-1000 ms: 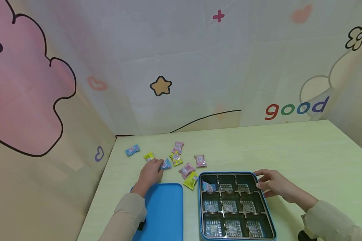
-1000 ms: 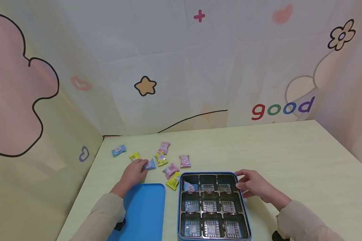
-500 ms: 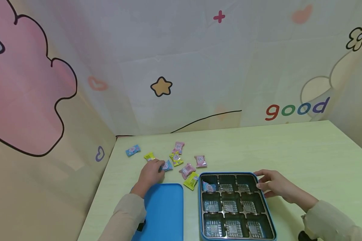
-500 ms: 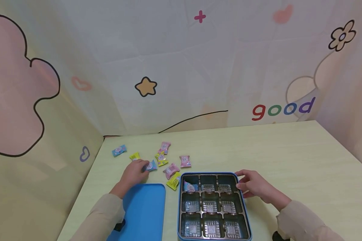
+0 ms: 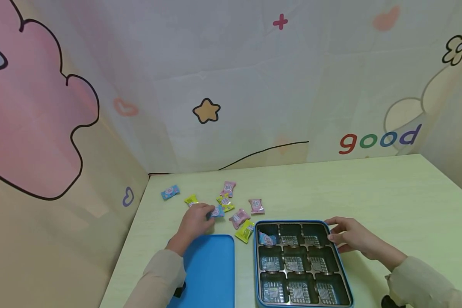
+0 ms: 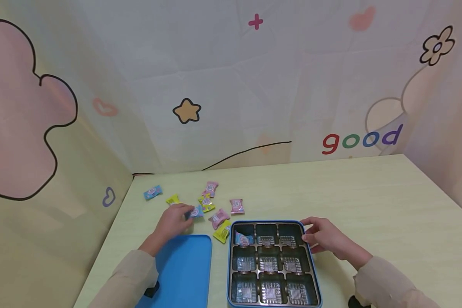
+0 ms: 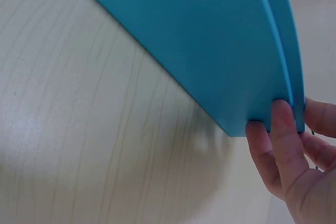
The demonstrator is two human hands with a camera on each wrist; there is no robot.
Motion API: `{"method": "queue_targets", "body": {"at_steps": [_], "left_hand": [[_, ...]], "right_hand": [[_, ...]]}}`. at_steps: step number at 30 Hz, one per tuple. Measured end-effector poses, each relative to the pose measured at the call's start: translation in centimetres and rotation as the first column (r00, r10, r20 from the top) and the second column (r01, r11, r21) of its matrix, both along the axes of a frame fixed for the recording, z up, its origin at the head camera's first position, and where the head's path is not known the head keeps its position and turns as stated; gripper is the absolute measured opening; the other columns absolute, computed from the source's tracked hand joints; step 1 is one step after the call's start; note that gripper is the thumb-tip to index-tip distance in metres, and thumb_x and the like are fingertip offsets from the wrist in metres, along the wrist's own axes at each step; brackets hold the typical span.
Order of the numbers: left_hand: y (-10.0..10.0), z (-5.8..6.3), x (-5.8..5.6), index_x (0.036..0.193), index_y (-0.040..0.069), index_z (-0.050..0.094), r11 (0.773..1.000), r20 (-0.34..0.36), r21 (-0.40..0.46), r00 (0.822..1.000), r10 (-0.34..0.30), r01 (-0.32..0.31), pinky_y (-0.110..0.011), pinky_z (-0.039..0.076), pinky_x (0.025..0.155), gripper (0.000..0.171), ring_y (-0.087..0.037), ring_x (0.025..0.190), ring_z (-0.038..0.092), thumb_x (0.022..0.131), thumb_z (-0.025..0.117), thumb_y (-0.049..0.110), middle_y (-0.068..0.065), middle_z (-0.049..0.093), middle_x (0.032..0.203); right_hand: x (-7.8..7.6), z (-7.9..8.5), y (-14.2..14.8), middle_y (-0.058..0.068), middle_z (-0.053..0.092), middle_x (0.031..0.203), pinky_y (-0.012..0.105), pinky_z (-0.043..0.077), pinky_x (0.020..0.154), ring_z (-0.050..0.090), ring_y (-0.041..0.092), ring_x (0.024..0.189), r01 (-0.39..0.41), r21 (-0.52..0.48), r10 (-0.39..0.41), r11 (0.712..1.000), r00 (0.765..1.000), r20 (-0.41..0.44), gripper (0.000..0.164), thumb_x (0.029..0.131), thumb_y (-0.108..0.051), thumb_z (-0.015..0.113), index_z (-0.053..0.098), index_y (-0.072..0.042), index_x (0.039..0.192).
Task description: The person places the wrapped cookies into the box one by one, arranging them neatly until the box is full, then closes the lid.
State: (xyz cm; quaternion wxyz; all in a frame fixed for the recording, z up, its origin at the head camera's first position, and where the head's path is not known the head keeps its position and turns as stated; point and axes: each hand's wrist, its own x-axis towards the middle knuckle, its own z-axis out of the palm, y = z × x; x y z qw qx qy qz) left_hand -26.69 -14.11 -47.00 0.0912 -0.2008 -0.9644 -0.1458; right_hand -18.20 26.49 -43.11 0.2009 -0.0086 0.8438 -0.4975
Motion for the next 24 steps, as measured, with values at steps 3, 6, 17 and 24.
{"method": "queue_targets", "body": {"at_steps": [3,6,17,24], "left_hand": [[0.3,0.3,0.3,0.107,0.007,0.064,0.999,-0.035,-0.004,0.999,-0.032,0.032,-0.036,0.048,0.082,0.032,-0.023,0.097,0.058,0.077,0.063,0.018,-0.008,0.064,0.103],[0.6,0.6,0.5,0.106,0.008,0.065,0.999,-0.059,-0.003,0.997,-0.052,0.052,-0.034,0.049,0.081,0.031,-0.022,0.095,0.058,0.077,0.064,0.018,-0.006,0.064,0.102],[1.8,1.7,1.5,0.107,0.011,0.064,0.993,-0.08,0.028,0.991,-0.11,0.113,-0.03,0.051,0.079,0.031,-0.018,0.097,0.057,0.077,0.063,0.019,-0.003,0.064,0.103],[2.7,2.2,2.1,0.107,0.012,0.065,0.988,-0.097,0.034,0.984,-0.149,0.153,-0.025,0.051,0.075,0.031,-0.014,0.093,0.058,0.077,0.065,0.018,-0.001,0.065,0.101]], "right_hand": [[0.0,0.0,0.0,0.021,0.048,0.101,0.037,0.053,0.064,0.056,0.018,0.074,-0.001,-0.004,0.001,1.0,1.0,0.001,0.052,0.085,-0.008,0.056,0.032,0.01,0.127],[0.0,0.0,0.0,0.02,0.048,0.1,0.037,0.053,0.064,0.056,0.018,0.074,-0.001,-0.006,0.001,1.0,1.0,0.002,0.052,0.085,-0.008,0.056,0.032,0.01,0.127],[0.0,0.0,0.0,0.022,0.049,0.102,0.038,0.053,0.065,0.057,0.018,0.076,0.001,0.002,-0.001,1.0,1.0,0.0,0.052,0.084,-0.008,0.056,0.032,0.01,0.128],[0.0,0.0,0.0,0.022,0.048,0.102,0.038,0.053,0.065,0.057,0.019,0.076,0.001,0.0,-0.001,1.0,1.0,-0.002,0.052,0.084,-0.007,0.056,0.032,0.01,0.128]]}}
